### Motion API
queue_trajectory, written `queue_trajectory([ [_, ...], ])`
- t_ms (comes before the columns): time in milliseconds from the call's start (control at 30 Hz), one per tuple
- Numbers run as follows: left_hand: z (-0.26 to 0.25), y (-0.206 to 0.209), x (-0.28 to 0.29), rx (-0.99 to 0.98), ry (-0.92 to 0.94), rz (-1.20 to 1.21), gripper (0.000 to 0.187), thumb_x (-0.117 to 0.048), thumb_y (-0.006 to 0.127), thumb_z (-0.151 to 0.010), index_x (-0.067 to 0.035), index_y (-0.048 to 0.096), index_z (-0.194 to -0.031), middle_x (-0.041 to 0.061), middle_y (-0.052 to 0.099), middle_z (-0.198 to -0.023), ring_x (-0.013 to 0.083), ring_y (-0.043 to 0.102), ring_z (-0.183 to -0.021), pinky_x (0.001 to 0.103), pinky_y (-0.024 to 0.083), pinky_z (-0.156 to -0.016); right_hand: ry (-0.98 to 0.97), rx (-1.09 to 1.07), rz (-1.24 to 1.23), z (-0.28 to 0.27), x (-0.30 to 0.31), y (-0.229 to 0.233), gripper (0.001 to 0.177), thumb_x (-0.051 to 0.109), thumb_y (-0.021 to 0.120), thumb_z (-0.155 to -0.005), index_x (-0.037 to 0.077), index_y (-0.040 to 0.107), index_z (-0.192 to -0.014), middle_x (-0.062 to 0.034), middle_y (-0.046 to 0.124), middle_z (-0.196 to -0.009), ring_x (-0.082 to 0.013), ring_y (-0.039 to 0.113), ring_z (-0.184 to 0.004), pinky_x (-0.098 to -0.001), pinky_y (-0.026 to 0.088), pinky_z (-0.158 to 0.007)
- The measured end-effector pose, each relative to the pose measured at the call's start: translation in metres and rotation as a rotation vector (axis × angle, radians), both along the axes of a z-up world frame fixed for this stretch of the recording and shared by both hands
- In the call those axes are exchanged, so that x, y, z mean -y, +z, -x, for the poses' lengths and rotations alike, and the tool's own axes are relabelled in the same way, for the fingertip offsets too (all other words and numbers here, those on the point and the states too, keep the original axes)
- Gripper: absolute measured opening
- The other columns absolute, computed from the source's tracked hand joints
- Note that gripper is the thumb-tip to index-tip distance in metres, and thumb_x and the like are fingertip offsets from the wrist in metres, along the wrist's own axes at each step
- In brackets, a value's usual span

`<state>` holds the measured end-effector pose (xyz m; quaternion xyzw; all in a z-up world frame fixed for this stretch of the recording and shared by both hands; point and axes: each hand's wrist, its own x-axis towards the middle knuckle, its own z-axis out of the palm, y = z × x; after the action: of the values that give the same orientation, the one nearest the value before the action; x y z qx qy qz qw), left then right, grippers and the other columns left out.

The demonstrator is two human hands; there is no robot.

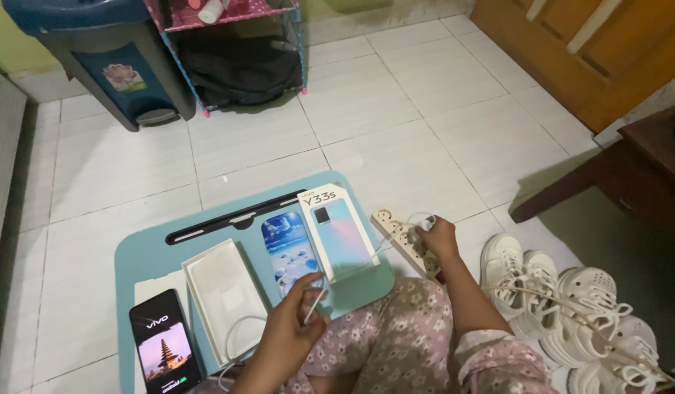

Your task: The person unboxes a new smartphone, inserts a SIM card, connects the charger, and powers on the device. The phone boots to the lock screen and then to the home screen.

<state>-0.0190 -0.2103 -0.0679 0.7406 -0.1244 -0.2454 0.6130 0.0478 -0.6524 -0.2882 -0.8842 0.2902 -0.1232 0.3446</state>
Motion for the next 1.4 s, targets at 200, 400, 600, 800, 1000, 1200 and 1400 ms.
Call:
queue_trajectory([
  [200,0.003,-0.009,0.021,0.002,-0.110,0.072,0.073,0.006,0.071,-0.077,-0.013,0.050,-0.144,0.005,0.071,-0.115,0.0135,0.065,-0.092,0.028,0.057,-0.086,0.053,-0.037,-0.142,-0.005,-0.009,-0.002,0.034,0.019,0.079,-0.080,0.002,0.070,-0.107,-0.0167,0.072,-0.066,-0.0239,0.070,-0.052,-0.0388,0.058,-0.055],
  [400,0.000,-0.004,0.032,-0.060,-0.096,0.145,0.074,0.006,0.071,-0.078,-0.013,0.048,-0.145,0.006,0.066,-0.118,0.0157,0.060,-0.098,0.031,0.050,-0.094,0.142,-0.095,0.014,-0.012,-0.025,0.009,0.041,0.020,0.083,-0.077,-0.002,0.071,-0.109,-0.0176,0.071,-0.066,-0.0229,0.068,-0.051,-0.0357,0.057,-0.056],
  [600,0.001,-0.009,0.039,-0.108,-0.084,0.181,0.072,0.000,0.075,-0.079,-0.013,0.048,-0.145,0.004,0.065,-0.123,0.0143,0.061,-0.109,0.032,0.057,-0.093,0.111,-0.231,-0.168,-0.009,-0.036,0.017,0.058,0.019,0.080,-0.078,0.000,0.061,-0.129,-0.0195,0.074,-0.071,-0.0234,0.067,-0.050,-0.0397,0.057,-0.052],
  [800,0.005,-0.017,0.037,0.025,-0.065,0.248,0.062,-0.011,0.079,-0.082,-0.009,0.056,-0.139,0.008,0.066,-0.127,0.0189,0.064,-0.110,0.033,0.055,-0.095,0.266,-0.434,0.058,-0.020,-0.023,0.004,0.096,0.038,0.101,-0.064,0.002,0.051,-0.138,-0.0209,0.074,-0.100,-0.0265,0.070,-0.080,-0.0384,0.058,-0.072],
  [1000,0.000,-0.029,0.010,0.314,0.043,0.093,0.057,-0.008,0.078,-0.089,-0.006,0.054,-0.141,0.016,0.060,-0.134,0.0287,0.057,-0.129,0.042,0.046,-0.107,0.163,-0.245,0.108,0.011,-0.027,0.065,0.096,0.030,0.091,-0.075,-0.002,0.047,-0.153,-0.0324,0.063,-0.132,-0.0404,0.071,-0.105,-0.0475,0.058,-0.090],
  [1200,-0.001,-0.032,-0.054,0.678,0.455,0.099,0.036,-0.003,0.072,-0.092,-0.007,0.063,-0.126,0.014,0.064,-0.136,0.0298,0.059,-0.134,0.042,0.047,-0.115,0.332,0.351,-0.029,0.072,-0.154,0.171,0.032,0.009,0.071,-0.097,0.001,0.068,-0.128,-0.0136,0.069,-0.118,-0.0233,0.069,-0.107,-0.0327,0.055,-0.089],
  [1400,0.001,-0.028,-0.169,0.619,0.846,-0.609,0.057,-0.007,0.078,-0.080,-0.004,0.056,-0.132,0.028,0.054,-0.136,0.0433,0.046,-0.129,0.047,0.044,-0.105,0.733,0.291,-0.262,0.081,-0.299,0.229,0.032,0.004,0.069,-0.082,0.007,0.071,-0.114,-0.0062,0.073,-0.109,-0.0153,0.074,-0.092,-0.0268,0.062,-0.067],
])
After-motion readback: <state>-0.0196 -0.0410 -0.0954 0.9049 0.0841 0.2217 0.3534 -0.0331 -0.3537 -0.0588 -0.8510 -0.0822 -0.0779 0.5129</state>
